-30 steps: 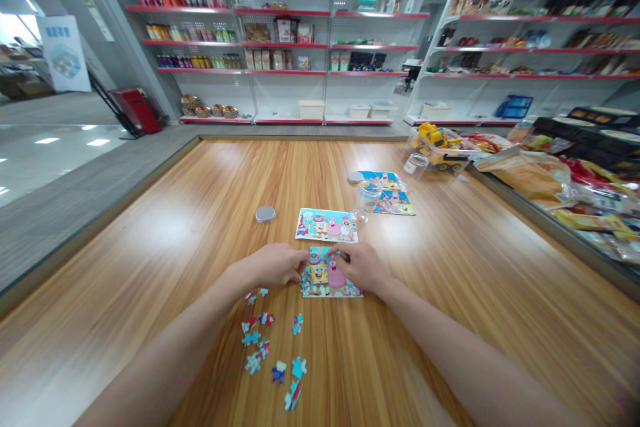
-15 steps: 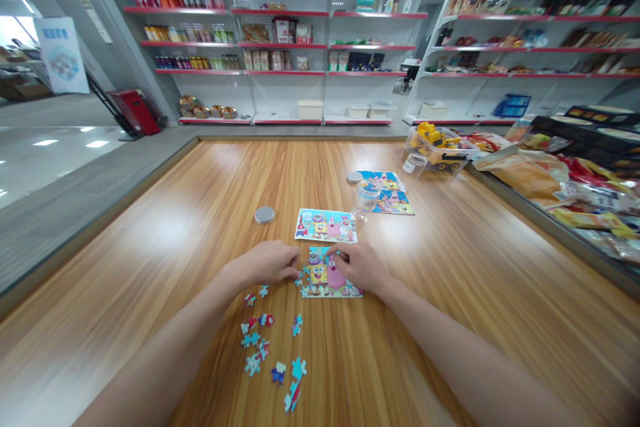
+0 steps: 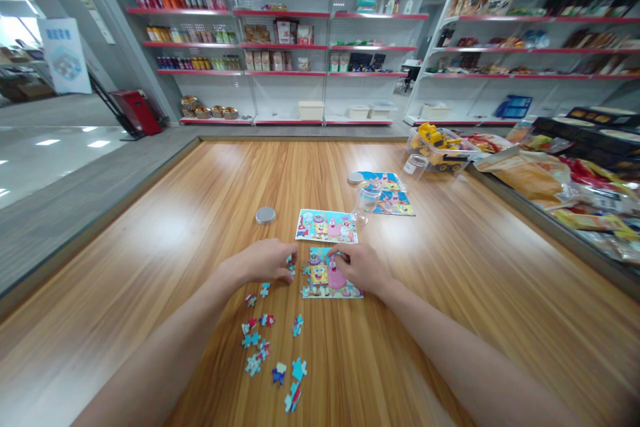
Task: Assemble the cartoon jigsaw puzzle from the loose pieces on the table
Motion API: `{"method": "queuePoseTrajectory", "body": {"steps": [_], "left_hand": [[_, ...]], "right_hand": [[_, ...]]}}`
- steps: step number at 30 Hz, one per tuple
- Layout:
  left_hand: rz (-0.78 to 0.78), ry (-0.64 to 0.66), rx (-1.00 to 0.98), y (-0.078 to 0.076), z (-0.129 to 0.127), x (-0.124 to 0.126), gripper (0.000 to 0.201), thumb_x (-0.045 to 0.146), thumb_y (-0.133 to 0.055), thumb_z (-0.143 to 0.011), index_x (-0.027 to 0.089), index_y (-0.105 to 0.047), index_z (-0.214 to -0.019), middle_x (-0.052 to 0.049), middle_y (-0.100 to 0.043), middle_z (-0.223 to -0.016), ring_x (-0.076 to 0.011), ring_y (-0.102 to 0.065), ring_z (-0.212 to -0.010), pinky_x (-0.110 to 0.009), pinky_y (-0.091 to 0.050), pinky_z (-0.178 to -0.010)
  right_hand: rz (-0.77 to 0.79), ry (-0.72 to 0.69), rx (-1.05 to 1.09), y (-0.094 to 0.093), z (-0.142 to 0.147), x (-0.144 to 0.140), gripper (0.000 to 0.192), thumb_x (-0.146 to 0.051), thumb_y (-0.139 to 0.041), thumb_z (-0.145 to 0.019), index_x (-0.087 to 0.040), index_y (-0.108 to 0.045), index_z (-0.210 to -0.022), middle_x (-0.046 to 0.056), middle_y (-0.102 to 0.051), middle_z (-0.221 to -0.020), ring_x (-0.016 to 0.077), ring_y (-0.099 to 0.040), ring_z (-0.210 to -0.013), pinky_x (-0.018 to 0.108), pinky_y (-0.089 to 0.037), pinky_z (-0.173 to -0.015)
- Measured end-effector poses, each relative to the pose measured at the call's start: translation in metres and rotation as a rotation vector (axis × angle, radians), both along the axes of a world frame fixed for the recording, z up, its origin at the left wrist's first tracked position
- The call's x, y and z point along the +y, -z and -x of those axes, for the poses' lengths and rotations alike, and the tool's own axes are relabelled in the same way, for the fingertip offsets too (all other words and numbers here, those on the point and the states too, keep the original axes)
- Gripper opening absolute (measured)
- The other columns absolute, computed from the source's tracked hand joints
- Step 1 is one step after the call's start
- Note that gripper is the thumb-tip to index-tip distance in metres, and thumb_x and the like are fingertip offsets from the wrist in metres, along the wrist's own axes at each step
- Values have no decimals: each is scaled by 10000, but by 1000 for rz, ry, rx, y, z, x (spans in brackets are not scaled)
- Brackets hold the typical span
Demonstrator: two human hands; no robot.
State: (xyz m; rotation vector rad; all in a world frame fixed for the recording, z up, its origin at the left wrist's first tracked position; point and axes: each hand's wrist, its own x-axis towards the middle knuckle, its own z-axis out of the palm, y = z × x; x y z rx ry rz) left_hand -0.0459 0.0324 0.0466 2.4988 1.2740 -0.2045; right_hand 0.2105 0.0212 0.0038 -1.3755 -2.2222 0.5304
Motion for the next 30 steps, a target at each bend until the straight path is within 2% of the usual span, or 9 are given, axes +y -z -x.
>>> {"method": "queuePoseTrajectory", "body": {"steps": [8,20,30], "left_hand": [[8,6,-25,2,-5,-1,238,323,-669,-762,221,-571,-954,-38,-650,-824,-237,-616,-774,-266,-386,-577],[10,50,-99,4,-13,-5,265,328,-605,-837,224,-535,-1070,-54,-651,-874,-242,-629,-817,-279,-423,-651],[48,49,-129,-4,-12,-6,218,309,-613,-824,232,-553,-1018,-21,-635,-794,-208,-621,-736,-257,-408,-619]], "right_hand": [[-2,5,12,1,0,0,236,-187,-530,-812,-240,-735,-916,-24,-615,-595,110,-505,-522,218,-297,-535],[4,-1,6,-1,1,0,243,-188,-521,-817,-229,-737,-922,-21,-601,-571,111,-478,-501,222,-284,-527],[-2,2,-1,0,0,0,241,-193,-523,-816,-228,-734,-927,-14,-627,-610,114,-500,-526,218,-295,-536]]}}
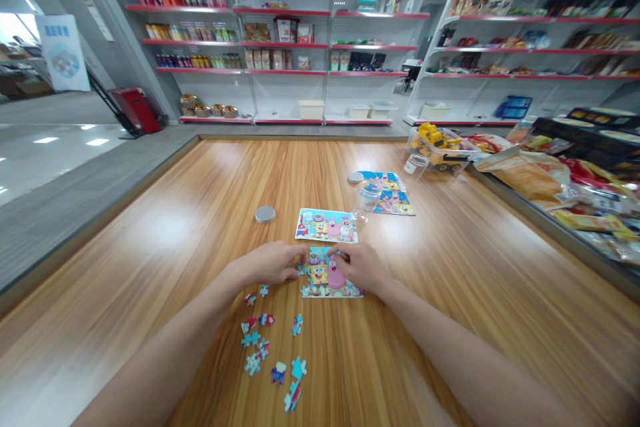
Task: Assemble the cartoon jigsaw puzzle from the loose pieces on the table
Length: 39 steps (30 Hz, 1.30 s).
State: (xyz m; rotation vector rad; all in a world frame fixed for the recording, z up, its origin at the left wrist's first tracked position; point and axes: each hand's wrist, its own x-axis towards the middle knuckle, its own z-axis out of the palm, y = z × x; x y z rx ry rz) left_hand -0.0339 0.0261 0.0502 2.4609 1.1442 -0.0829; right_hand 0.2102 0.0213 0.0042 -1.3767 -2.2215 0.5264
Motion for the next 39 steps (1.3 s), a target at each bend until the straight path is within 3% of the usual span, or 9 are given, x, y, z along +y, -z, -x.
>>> {"method": "queuePoseTrajectory", "body": {"steps": [6,11,15,31,39], "left_hand": [[-1,-4,-4,-2,1,1,293,312,-626,-809,242,-560,-1085,-11,-629,-777,-196,-610,-707,-257,-393,-586],[-15,43,-45,-15,12,1,311,280,-549,-865,277,-598,-1172,-6,-640,-738,-173,-601,-681,-257,-403,-607],[3,79,31,-21,17,0,370,211,-549,-832,331,-645,-1168,-21,-696,-811,-188,-627,-740,-281,-427,-662],[-8,94,59,-18,16,0,484,71,-475,-748,308,-694,-1109,-25,-729,-836,-176,-643,-738,-269,-458,-682],[-128,-16,55,-15,33,11,339,174,-474,-838,256,-711,-1066,-37,-738,-951,-187,-666,-816,-282,-468,-729]], "right_hand": [[1,5,-11,0,0,0,241,-198,-526,-817,-229,-736,-930,-16,-611,-585,115,-491,-515,219,-289,-534],[2,4,-8,1,0,0,236,-202,-528,-818,-232,-736,-927,-12,-623,-600,120,-511,-536,219,-292,-534],[-3,2,-20,0,0,0,239,-199,-525,-817,-239,-737,-921,-17,-612,-582,119,-509,-529,219,-287,-532],[-13,9,-20,2,0,0,236,-199,-533,-815,-248,-739,-919,-21,-606,-582,118,-508,-532,221,-287,-540],[-1,9,-10,1,0,0,236,-196,-530,-814,-238,-737,-918,-21,-606,-581,119,-508,-529,223,-294,-538]]}}
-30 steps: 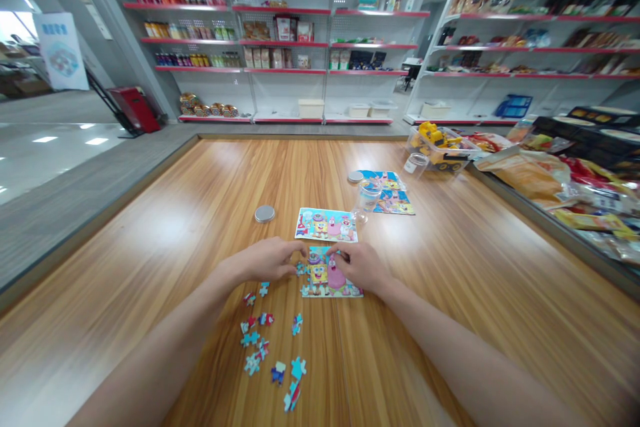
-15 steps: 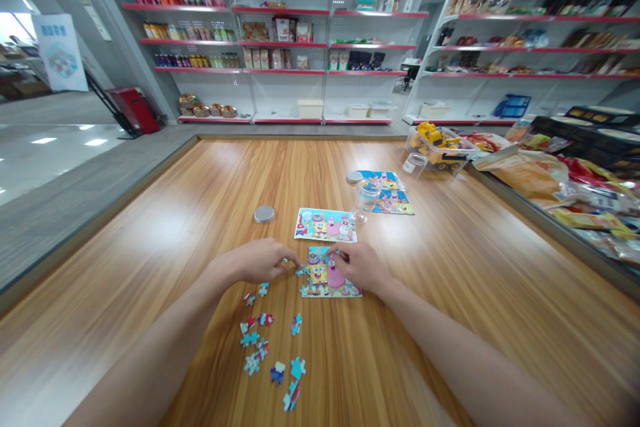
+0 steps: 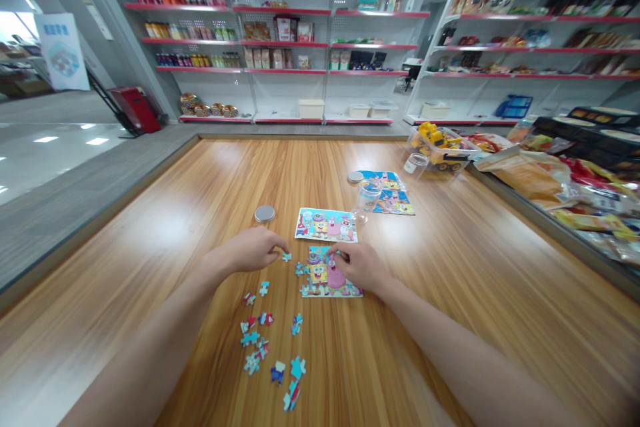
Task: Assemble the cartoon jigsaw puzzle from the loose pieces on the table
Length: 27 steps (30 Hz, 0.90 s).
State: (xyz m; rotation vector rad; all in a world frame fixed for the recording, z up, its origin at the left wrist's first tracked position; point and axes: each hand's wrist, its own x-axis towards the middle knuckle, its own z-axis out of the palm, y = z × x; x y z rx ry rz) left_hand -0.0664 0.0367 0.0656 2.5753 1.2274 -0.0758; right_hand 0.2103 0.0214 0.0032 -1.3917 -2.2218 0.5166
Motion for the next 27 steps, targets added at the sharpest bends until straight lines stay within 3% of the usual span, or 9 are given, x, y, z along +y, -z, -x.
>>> {"method": "queuePoseTrajectory", "body": {"steps": [6,19,27], "left_hand": [[65,-11,29,9,6,6,318,160,-499,-804,256,-744,-983,-28,-742,-959,-189,-673,-875,-279,-472,-785],[81,-52,115,9,5,4,132,236,-635,-737,204,-736,-816,-50,-729,-798,-204,-653,-741,-281,-466,-673],[51,-68,108,16,7,8,138,224,-651,-732,182,-681,-861,-62,-701,-818,-223,-632,-760,-292,-449,-657]], "right_hand": [[2,0,-1,-1,0,0,238,-193,-529,-810,-235,-739,-916,-19,-604,-583,117,-500,-528,223,-289,-540],[-5,-4,13,1,0,1,237,-193,-527,-810,-240,-736,-909,-29,-572,-554,111,-485,-514,222,-276,-535],[-6,-2,17,2,0,1,231,-186,-535,-803,-239,-738,-900,-31,-558,-541,108,-479,-508,220,-264,-530]]}}
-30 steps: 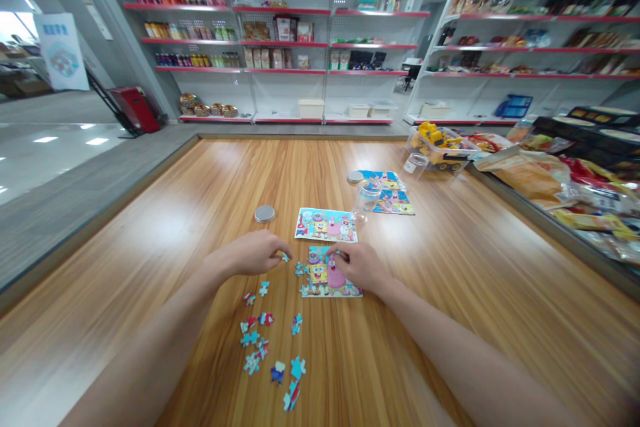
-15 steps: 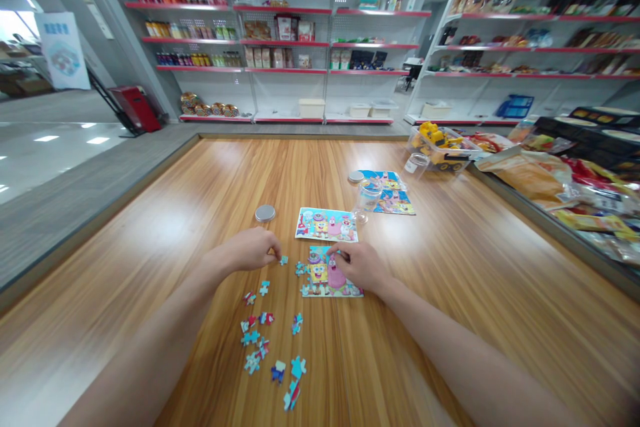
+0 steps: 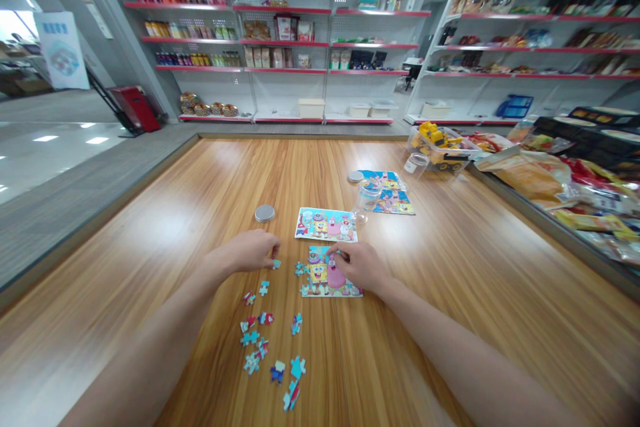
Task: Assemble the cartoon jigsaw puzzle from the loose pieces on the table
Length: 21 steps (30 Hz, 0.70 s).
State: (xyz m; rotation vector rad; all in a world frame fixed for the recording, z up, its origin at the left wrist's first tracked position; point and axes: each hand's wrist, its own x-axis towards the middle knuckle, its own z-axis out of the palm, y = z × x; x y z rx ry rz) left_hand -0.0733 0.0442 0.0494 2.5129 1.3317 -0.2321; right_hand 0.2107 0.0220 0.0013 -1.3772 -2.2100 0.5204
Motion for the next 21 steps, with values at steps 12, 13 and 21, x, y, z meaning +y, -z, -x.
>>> {"method": "queuePoseTrajectory", "body": {"steps": [12,13,21], "left_hand": [[53,48,-112,6,0,3,278,102,-529,-725,242,-701,-893,-10,-716,-835,-188,-645,-795,-276,-435,-714],[56,45,-116,6,0,3,280,101,-528,-724,242,-702,-891,-8,-716,-833,-187,-645,-794,-274,-435,-713],[87,14,-123,6,0,5,279,100,-553,-702,235,-714,-885,-6,-722,-850,-175,-638,-801,-263,-434,-726]], "right_hand": [[-4,-5,-1,0,0,0,244,-172,-529,-795,-237,-740,-899,-25,-577,-551,108,-474,-500,218,-268,-525],[-3,-4,-2,0,0,0,244,-172,-530,-794,-238,-740,-899,-26,-574,-547,108,-472,-498,218,-267,-524],[1,3,5,0,0,0,240,-177,-532,-792,-244,-740,-893,-36,-546,-522,103,-447,-477,216,-260,-518]]}}
